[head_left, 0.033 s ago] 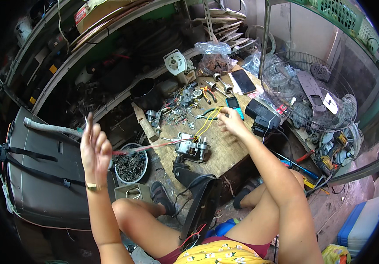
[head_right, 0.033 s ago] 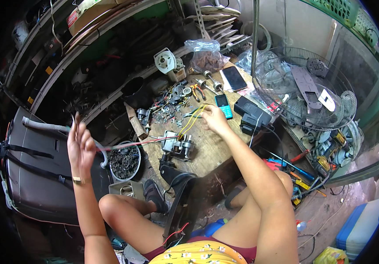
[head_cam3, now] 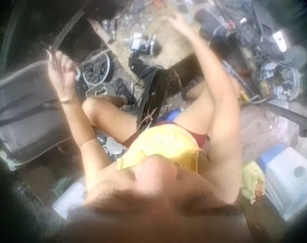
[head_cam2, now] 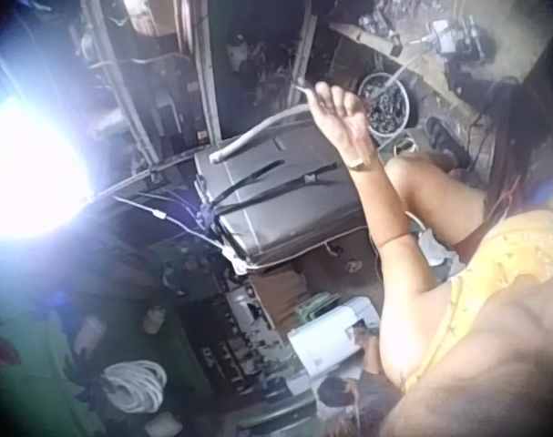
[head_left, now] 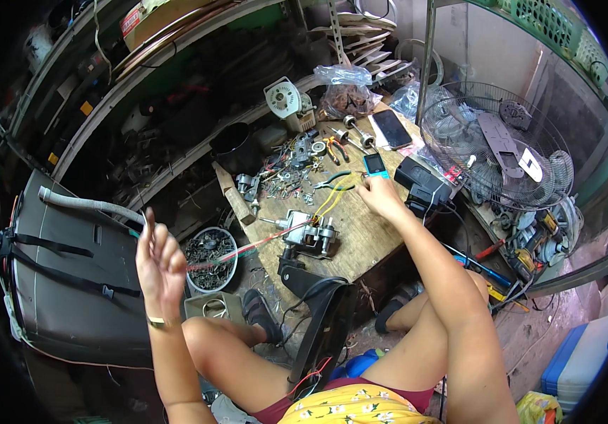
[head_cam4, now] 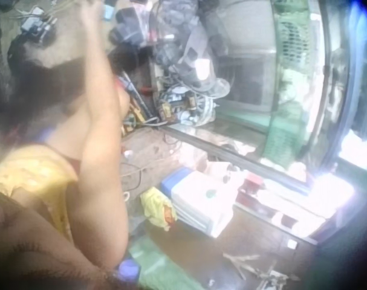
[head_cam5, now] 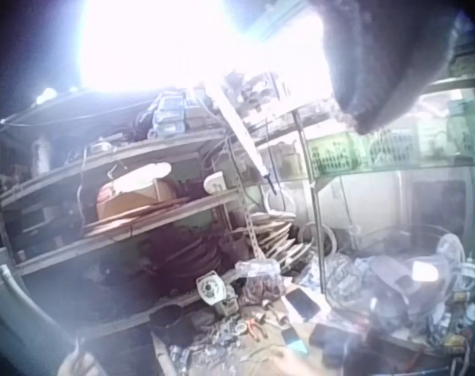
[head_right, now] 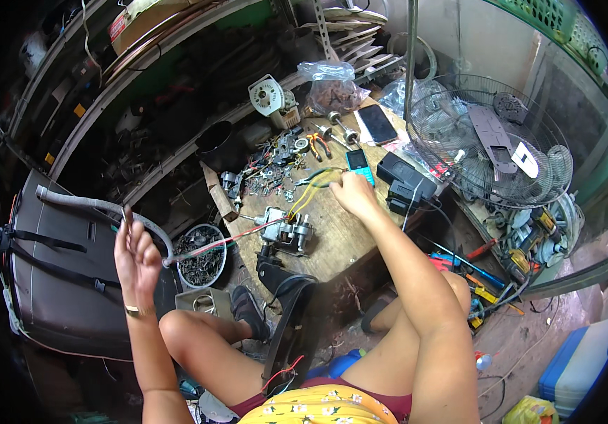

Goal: The person sits on the floor in a cluttered workshop and repairs a small electric motor. They use a screwdriver to adjust internal components and a multimeter to test electrical connections on the motor's wires.

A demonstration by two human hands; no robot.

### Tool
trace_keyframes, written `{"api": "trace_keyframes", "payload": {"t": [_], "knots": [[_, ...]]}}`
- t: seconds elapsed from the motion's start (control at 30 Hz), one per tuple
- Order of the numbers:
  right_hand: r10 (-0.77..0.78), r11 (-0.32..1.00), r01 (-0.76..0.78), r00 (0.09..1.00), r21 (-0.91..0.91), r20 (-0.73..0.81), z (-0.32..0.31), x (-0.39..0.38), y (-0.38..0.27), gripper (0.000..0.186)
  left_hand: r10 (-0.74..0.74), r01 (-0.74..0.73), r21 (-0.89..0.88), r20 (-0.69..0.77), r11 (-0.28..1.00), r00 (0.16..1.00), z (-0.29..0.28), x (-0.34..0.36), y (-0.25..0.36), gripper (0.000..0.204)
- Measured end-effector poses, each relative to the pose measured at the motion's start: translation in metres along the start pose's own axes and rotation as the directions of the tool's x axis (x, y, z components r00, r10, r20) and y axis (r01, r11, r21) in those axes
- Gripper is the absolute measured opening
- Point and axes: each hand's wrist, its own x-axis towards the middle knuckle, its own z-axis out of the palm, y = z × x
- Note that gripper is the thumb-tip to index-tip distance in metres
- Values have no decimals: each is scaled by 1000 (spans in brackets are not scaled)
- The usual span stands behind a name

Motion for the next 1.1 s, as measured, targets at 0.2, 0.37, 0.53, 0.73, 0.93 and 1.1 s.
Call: {"api": "trace_keyframes", "payload": {"t": [0.2, 0.37, 0.53, 0.73, 0.93, 1.1], "knots": [[-331, 944, 331, 943, 3, -25, -4, -44, -49, 23, 120, -122, -89, -21, 989, 993, -7, -76, -23, 32], [-860, 487, 869, 495, -86, 126, 63, -112, -112, 43, 162, -153, -102, 85, 983, 983, 16, -107, -49, 32], [-900, 410, 904, 379, 124, 214, 89, -163, -131, 37, 234, -233, -32, 214, 972, 948, 21, -111, -45, 34], [-890, 454, 879, 438, 148, 128, 68, -152, -137, 13, 598, -461, 462, -206, 757, 775, -18, -98, -8, 35], [-873, 449, 893, 446, -34, 198, 66, -146, -132, 7, 81, -435, 889, 449, -145, 890, 32, -79, -52, 52], [-824, 541, 841, 535, -21, 188, 31, -113, -128, 6, -426, -32, 999, 23, -14, 905, 36, -50, -64, 16]]}}
